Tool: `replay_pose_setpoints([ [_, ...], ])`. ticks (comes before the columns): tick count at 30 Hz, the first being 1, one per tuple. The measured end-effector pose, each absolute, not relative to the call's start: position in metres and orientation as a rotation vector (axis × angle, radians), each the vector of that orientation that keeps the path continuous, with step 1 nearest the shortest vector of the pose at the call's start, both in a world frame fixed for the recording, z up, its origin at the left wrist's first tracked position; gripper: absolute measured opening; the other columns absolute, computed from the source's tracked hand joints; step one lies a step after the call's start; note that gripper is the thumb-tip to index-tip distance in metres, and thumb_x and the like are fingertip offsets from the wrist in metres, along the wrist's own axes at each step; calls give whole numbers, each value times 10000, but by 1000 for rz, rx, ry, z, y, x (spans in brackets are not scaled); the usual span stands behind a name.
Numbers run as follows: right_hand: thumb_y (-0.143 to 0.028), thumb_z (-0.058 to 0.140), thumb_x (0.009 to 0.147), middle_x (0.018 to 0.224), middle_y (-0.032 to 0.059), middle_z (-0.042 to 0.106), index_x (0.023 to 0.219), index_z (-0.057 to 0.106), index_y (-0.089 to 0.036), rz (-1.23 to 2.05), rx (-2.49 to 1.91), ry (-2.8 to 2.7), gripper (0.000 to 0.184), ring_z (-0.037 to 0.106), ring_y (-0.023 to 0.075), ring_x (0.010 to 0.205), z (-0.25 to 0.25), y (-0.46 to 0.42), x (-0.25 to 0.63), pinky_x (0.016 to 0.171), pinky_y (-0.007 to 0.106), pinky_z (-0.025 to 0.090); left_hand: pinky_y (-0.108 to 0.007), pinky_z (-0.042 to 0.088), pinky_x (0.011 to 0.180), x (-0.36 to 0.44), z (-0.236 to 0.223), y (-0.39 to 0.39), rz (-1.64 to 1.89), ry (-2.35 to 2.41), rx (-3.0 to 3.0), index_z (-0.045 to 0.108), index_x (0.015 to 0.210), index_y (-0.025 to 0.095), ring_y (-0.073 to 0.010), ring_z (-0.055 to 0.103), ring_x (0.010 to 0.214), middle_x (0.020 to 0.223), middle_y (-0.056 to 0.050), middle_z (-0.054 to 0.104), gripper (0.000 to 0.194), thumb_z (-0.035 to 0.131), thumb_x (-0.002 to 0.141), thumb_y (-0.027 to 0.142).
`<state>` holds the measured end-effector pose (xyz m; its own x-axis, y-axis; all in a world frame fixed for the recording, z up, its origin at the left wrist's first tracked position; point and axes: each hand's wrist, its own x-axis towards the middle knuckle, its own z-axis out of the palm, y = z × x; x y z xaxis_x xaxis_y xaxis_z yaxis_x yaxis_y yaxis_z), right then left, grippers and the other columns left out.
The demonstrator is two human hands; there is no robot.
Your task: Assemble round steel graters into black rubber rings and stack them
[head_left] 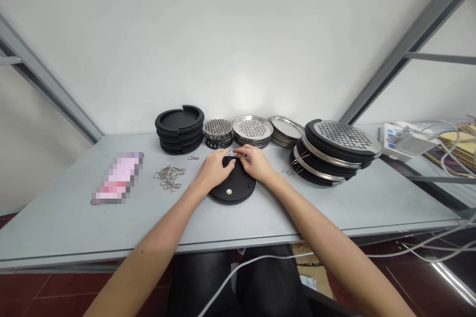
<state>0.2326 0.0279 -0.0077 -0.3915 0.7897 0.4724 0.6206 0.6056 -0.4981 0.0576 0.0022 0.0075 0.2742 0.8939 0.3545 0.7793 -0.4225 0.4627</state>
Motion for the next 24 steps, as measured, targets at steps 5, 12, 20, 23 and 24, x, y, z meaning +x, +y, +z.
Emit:
replay_pose_setpoints([
  [5,-113,491,890,960,89,658,1104,674,-137,348,-1052,-2108,282,617,155,804,-11,32,235,779,284,487,-380,309,1136,42,7,2,645,1435,2501,557,1327,118,-268,418,1355,1431,-159,490,541,552,899,449],
  [12,-115,553,852,902,78,674,1067,684,-128,382,-1052,-2128,252,622,149,759,-12,35,239,741,278,496,-405,275,1147,34,6,-2,510,1454,2508,514,1358,150,-273,345,1399,1484,-159,418,572,469,927,523],
  [20,-151,533,874,971,92,680,1066,684,-130,352,-1122,-2161,245,640,166,818,-9,33,239,768,287,494,-400,352,1108,32,2,1,573,1355,2456,520,1339,148,-260,467,1301,1400,-140,515,494,451,950,445],
  [23,-154,521,880,1050,106,669,1079,679,-134,345,-1143,-2158,255,641,180,883,-11,33,239,815,296,494,-422,378,1088,33,-2,2,608,1342,2478,524,1323,132,-278,500,1260,1363,-144,549,481,475,937,414],
  [24,-152,516,881,1075,112,664,1095,673,-133,346,-1154,-2157,265,640,183,894,-11,33,239,828,299,494,-425,384,1084,33,-3,2,635,1351,2463,524,1321,132,-278,510,1249,1354,-142,557,476,481,933,403],
])
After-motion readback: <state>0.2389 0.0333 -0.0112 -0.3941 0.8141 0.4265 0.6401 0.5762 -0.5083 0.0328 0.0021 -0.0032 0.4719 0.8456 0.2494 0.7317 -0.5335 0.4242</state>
